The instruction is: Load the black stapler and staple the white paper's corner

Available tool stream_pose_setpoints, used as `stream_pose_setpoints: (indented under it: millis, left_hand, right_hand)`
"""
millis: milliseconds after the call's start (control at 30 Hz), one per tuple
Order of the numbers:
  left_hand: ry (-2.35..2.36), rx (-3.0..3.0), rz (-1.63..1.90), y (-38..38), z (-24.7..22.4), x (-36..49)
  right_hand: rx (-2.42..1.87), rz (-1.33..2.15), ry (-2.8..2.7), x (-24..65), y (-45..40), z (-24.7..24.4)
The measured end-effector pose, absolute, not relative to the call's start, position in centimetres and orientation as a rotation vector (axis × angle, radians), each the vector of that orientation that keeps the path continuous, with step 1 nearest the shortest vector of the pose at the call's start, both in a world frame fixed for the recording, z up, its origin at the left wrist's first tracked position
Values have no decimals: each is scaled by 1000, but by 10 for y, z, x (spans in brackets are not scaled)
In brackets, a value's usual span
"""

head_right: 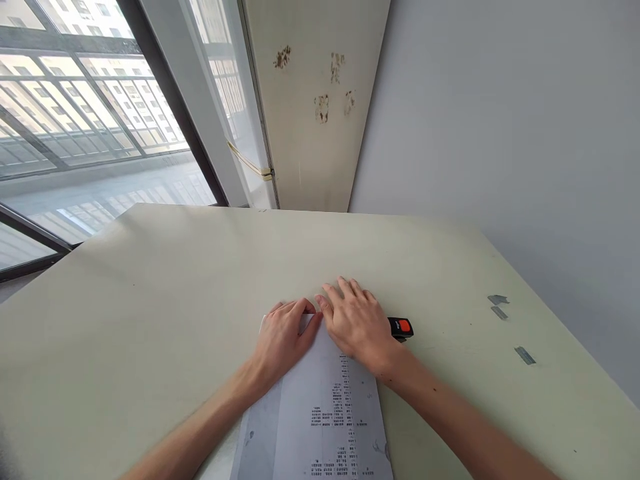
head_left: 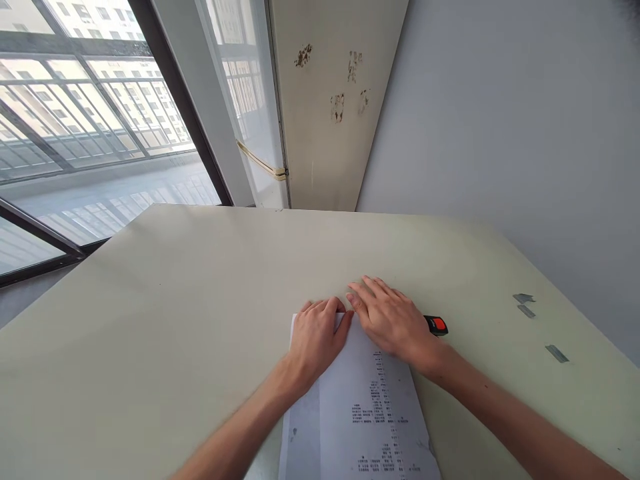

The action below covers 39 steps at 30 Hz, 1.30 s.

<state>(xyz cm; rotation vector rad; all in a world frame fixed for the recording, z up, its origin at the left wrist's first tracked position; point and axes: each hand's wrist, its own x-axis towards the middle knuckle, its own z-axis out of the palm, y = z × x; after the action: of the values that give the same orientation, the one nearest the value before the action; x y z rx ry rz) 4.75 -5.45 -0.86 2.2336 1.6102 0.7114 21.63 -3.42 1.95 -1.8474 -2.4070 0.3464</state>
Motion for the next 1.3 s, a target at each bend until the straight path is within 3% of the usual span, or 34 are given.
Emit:
stream_pose_setpoints:
  millis: [467, 600, 833, 1300]
  left_hand:
    - [1587, 2288, 688, -57, -7, 45]
    - [1576, 2297, 688, -56, -8, 44]
    - [1520, 2312, 688, -54, -8, 40]
    - [1635, 2226, 626, -38, 2, 9]
  right_hand:
    - [-1927, 30, -2509, 201, -39, 10]
    - [-1857, 143, -2469, 206, -37, 15]
    - [-1566, 822, -2045, 243, -38, 44]
    - [-1474, 857, -2059, 336, -74, 2]
